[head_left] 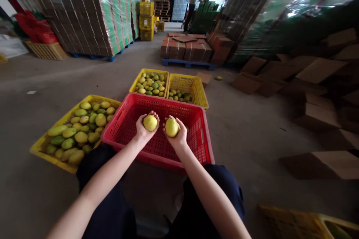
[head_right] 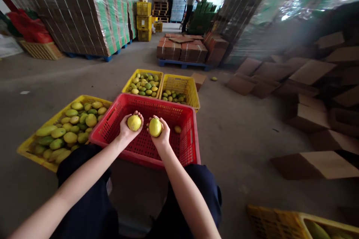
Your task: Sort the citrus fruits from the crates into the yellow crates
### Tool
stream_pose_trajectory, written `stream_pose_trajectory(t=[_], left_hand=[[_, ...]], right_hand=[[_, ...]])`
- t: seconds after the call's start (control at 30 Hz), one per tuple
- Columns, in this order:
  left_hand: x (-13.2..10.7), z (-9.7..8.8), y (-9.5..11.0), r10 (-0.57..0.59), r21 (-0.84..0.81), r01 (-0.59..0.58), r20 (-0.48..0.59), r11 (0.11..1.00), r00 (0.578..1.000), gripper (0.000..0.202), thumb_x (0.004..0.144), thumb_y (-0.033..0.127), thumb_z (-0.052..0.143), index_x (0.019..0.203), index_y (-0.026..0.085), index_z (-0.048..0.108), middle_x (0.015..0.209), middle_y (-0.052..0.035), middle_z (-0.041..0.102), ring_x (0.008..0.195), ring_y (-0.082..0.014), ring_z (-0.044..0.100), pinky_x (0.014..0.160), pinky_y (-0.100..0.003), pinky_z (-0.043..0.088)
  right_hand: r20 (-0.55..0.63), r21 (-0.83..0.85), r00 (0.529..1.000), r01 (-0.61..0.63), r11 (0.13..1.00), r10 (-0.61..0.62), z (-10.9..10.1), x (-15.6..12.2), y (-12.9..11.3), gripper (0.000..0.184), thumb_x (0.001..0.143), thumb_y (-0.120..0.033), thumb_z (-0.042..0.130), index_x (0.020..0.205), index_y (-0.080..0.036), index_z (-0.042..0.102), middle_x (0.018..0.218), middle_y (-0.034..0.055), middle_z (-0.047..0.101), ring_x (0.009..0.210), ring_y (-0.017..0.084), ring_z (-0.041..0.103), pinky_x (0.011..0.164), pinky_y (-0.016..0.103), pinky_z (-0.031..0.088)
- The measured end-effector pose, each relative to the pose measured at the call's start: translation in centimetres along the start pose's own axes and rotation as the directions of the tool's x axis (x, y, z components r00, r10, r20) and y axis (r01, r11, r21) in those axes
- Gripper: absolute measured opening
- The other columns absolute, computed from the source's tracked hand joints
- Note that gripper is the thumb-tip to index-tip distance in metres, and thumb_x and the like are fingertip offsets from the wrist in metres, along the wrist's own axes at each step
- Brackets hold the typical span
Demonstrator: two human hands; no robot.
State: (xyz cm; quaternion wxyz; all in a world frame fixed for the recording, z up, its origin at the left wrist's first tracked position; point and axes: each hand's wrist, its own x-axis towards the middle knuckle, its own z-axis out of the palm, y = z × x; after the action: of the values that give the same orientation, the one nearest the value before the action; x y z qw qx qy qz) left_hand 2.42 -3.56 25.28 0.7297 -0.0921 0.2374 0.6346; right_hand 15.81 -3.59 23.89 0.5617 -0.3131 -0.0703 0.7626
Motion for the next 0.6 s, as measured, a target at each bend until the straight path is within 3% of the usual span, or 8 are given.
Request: stream_pose_trajectory(t=[0.1,0.17,0.23,0.3,0.4,0.5,0.53,0.6], left_hand=[[0.8,-0.7,0.3,0.076,0.017,-0.075,-0.051,0.997,0.996,0.025,0.084,0.019,0.046,0.093,0.011,0.068,0.077,-0.0076,0.071,0.074,-0.0168,0.071,0.073,-0.029,0.06],[1.4,-1.7,0.1,0.077,0.112,-0.067,-0.095,0.991,0.992,0.024,0.086,0.021,0.044,0.093,0.013,0.065,0.077,-0.0068,0.07,0.076,-0.0149,0.071,0.073,-0.025,0.059],[2.1,-3.4,-0.3,-0.011,0.323,0.06,-0.152,0.945,0.988,0.023,0.089,0.023,0.041,0.089,0.015,0.063,0.075,-0.0055,0.068,0.076,-0.013,0.07,0.069,-0.021,0.057],[3.1,-5.4,-1.1,-0.088,0.449,0.168,-0.195,0.878,0.977,0.025,0.091,0.027,0.04,0.082,0.016,0.061,0.071,-0.0066,0.066,0.073,-0.016,0.07,0.064,-0.025,0.057],[4.8,-8.6,-2.4,-0.143,0.662,0.294,-0.274,0.689,0.951,0.024,0.087,0.035,0.046,0.073,0.021,0.06,0.058,-0.0052,0.062,0.06,-0.0189,0.065,0.06,-0.034,0.056],[6.5,-10.4,-3.0,-0.074,0.902,0.283,-0.274,0.325,0.959,0.03,0.076,0.053,0.055,0.065,0.024,0.055,0.05,-0.0016,0.056,0.055,-0.0174,0.061,0.065,-0.04,0.056],[7.1,-10.4,-3.0,-0.053,0.931,0.25,-0.245,0.265,0.968,0.034,0.074,0.057,0.056,0.065,0.024,0.054,0.049,-0.0013,0.055,0.055,-0.0179,0.062,0.066,-0.042,0.056],[8.5,-9.2,-2.4,-0.025,0.95,0.152,-0.151,0.272,0.988,0.038,0.074,0.061,0.056,0.069,0.023,0.055,0.054,-0.0027,0.057,0.062,-0.0217,0.066,0.068,-0.047,0.055]], right_hand=[[-0.07,0.037,0.998,0.011,0.999,-0.008,-0.4,0.2,-0.5,0.019,0.083,-0.024,0.052,0.092,-0.018,0.067,0.078,0.0039,0.076,0.059,0.017,0.069,0.051,0.026,0.055],[-0.203,0.032,0.979,0.01,0.999,-0.003,-1.0,0.6,-1.0,0.015,0.082,-0.021,0.053,0.089,-0.018,0.065,0.074,0.0033,0.074,0.061,0.017,0.068,0.053,0.026,0.056],[-0.351,0.011,0.936,-0.007,1.0,0.011,-1.9,0.9,-1.7,0.01,0.083,-0.02,0.052,0.084,-0.019,0.061,0.065,0.0012,0.069,0.059,0.016,0.066,0.054,0.027,0.056],[-0.431,-0.005,0.902,-0.019,1.0,0.015,-2.7,1.2,-2.5,0.007,0.084,-0.021,0.05,0.081,-0.021,0.057,0.057,-0.0011,0.064,0.055,0.016,0.063,0.052,0.027,0.056],[-0.44,-0.03,0.898,-0.017,0.999,0.002,-3.6,1.3,-3.5,0.005,0.085,-0.022,0.05,0.082,-0.022,0.054,0.056,-0.0023,0.061,0.053,0.015,0.062,0.053,0.028,0.056],[-0.429,-0.066,0.903,-0.017,0.998,-0.013,-4.1,1.2,-4.1,0.005,0.086,-0.023,0.05,0.082,-0.022,0.053,0.058,-0.0022,0.062,0.054,0.015,0.063,0.053,0.028,0.056],[-0.425,-0.079,0.905,-0.016,0.997,-0.019,-4.3,1.1,-4.2,0.006,0.086,-0.023,0.049,0.081,-0.022,0.052,0.058,-0.0022,0.062,0.053,0.015,0.063,0.053,0.027,0.056],[-0.376,-0.133,0.925,0.003,0.991,-0.054,-4.5,1.1,-4.3,0.009,0.087,-0.022,0.047,0.079,-0.022,0.05,0.057,-0.0024,0.061,0.052,0.014,0.062,0.052,0.026,0.055]])
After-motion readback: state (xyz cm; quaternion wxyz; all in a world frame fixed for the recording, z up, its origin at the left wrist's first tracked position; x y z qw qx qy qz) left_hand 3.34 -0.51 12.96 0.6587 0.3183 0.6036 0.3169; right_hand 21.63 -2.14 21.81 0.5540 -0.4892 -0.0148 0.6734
